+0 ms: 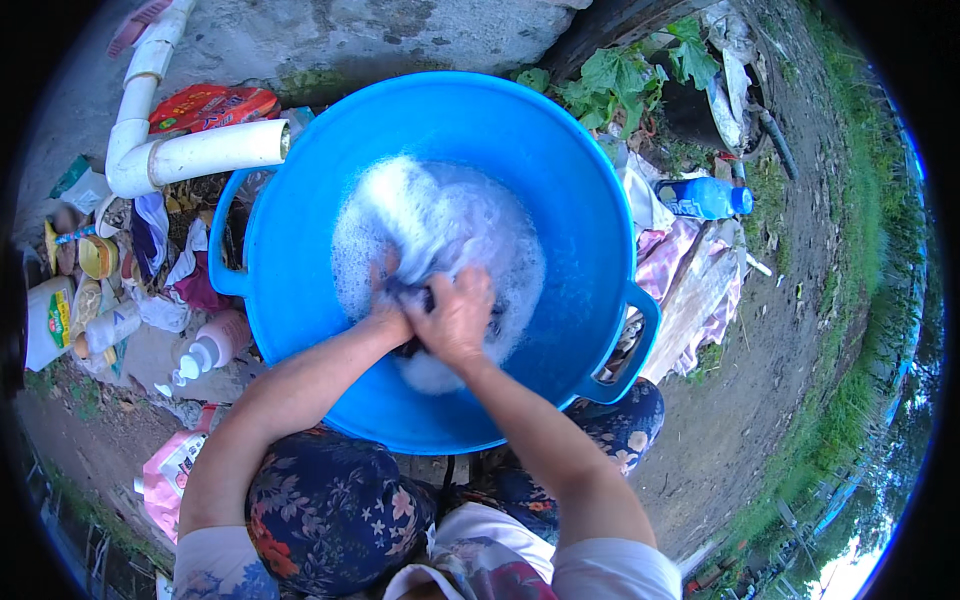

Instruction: The person hand-washes a dark garment in a blue basin filled with soapy water. They repeatedly submerge, agitate, and wring the fabric, then lift and inspect it before continuing to wash.

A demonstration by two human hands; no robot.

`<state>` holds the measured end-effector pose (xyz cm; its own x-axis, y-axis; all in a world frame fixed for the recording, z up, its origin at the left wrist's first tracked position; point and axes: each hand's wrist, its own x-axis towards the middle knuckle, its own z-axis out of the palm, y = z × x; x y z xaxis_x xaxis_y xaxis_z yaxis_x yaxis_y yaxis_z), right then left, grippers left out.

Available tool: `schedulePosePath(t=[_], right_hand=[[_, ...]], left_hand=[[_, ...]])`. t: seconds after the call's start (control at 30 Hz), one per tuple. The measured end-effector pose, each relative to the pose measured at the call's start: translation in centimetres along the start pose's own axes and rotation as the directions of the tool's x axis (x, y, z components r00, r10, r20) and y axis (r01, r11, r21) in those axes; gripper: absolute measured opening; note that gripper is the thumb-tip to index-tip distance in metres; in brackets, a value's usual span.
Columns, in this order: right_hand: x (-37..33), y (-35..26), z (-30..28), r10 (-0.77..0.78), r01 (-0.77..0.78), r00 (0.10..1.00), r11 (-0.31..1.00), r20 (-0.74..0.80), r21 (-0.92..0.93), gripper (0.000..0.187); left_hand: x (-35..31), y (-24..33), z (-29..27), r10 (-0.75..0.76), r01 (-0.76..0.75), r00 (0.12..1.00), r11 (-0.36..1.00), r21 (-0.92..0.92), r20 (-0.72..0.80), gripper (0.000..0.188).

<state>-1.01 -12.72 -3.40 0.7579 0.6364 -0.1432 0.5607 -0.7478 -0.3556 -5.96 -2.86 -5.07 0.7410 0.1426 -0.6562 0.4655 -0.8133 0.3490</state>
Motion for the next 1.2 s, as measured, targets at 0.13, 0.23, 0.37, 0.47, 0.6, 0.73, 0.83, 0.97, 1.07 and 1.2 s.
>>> schedulePosePath(t=[0.13, 0.23, 0.37, 0.47, 0.6, 0.73, 0.83, 0.97, 1.07, 1.2], right_hand=[[6.3, 3.4, 3.9, 0.313, -0.328, 0.942, 0.934, 0.119, 0.144, 0.038], [10.5, 1.2, -0.9, 0.462, -0.449, 0.886, 0.847, 0.024, 0.286, 0.043], [10.5, 3.1, -6.8, 0.250, -0.394, 0.904, 0.170, 0.347, 0.903, 0.056], [10.6, 6.3, -8.1, 0.303, -0.509, 0.854, 0.324, 0.422, 0.798, 0.063], [7.6, 9.7, -1.5, 0.327, -0.325, 0.940, 0.758, 0.101, 0.565, 0.052], [1.7, 2.1, -0.9, 0.196, -0.184, 0.980, 0.804, 0.041, 0.566, 0.040], [-0.4, -2.3, 0.3, -0.073, 0.103, 0.989, 0.965, -0.129, 0.242, 0.029], [7.9, 2.7, 4.7, 0.075, -0.071, 0.997, 0.972, -0.010, 0.223, 0.044], [11.8, 3.5, 0.4, 0.187, -0.181, 0.982, 0.947, 0.002, 0.265, 0.045], [7.3, 5.8, -2.6, 0.299, -0.386, 0.923, 0.726, 0.244, 0.569, 0.038]], left_hand=[[0.4, 0.5, 0.3, 0.099, -0.089, 0.943, 0.995, 0.047, -0.318, 0.063], [1.5, -0.2, -0.9, -0.047, -0.181, 0.866, 0.898, -0.401, -0.497, 0.066], [-1.3, 0.9, -4.9, 0.037, -0.357, 0.643, 0.898, -0.257, -0.765, 0.061], [-2.4, 1.6, -3.6, 0.436, -0.489, 0.636, 0.866, 0.104, -0.638, 0.073], [-1.9, 1.8, -3.6, 0.218, -0.255, 0.834, 0.967, -0.005, -0.507, 0.108], [-0.7, -1.0, 0.4, -0.046, 0.014, 0.972, 0.990, -0.139, -0.229, 0.090], [0.3, -1.3, 2.8, 0.144, -0.119, 0.990, 0.852, 0.510, -0.008, 0.060], [1.0, -0.9, 2.9, 0.011, -0.011, 0.996, 1.000, 0.004, -0.087, 0.092], [-0.6, -0.9, 0.5, 0.077, -0.052, 0.979, 0.990, 0.134, -0.187, 0.103], [-0.7, -0.3, 0.3, 0.033, -0.010, 0.992, 0.982, 0.191, -0.119, 0.096]])
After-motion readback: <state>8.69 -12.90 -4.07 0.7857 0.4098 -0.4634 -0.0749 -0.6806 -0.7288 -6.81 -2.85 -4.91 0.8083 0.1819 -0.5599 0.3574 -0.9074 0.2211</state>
